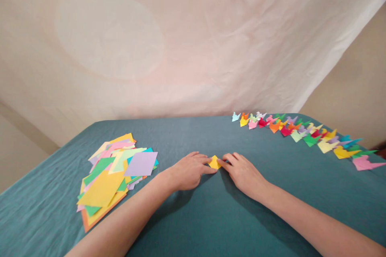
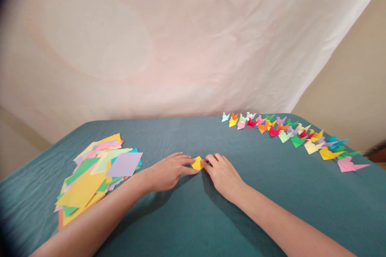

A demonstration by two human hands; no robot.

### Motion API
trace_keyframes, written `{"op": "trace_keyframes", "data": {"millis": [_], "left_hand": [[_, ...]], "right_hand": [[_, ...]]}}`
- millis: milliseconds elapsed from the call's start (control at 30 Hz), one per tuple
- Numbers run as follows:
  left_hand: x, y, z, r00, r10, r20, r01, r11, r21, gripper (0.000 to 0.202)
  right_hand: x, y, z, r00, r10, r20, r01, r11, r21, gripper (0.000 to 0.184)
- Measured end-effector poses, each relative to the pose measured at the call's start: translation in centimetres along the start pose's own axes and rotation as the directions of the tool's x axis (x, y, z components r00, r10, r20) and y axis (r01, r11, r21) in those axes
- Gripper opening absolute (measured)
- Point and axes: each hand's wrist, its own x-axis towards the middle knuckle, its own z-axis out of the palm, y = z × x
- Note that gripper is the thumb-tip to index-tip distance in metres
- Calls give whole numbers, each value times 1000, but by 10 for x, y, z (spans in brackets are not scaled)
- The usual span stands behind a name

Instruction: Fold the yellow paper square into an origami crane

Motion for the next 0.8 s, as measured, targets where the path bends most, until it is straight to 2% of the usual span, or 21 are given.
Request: {"op": "trace_keyframes", "data": {"millis": [233,433,800], "left_hand": [[0,5,6,999,-45,3,45,999,-7,46],[2,13,10,997,-80,-14,81,996,43,41],[2,13,7,997,-71,25,70,996,47,41]], "right_hand": [[1,-5,-9,998,-33,53,34,999,-29,33],[2,-5,-18,996,-13,89,13,1000,-5,40],[-3,1,-23,989,-56,136,39,991,125,54]]}}
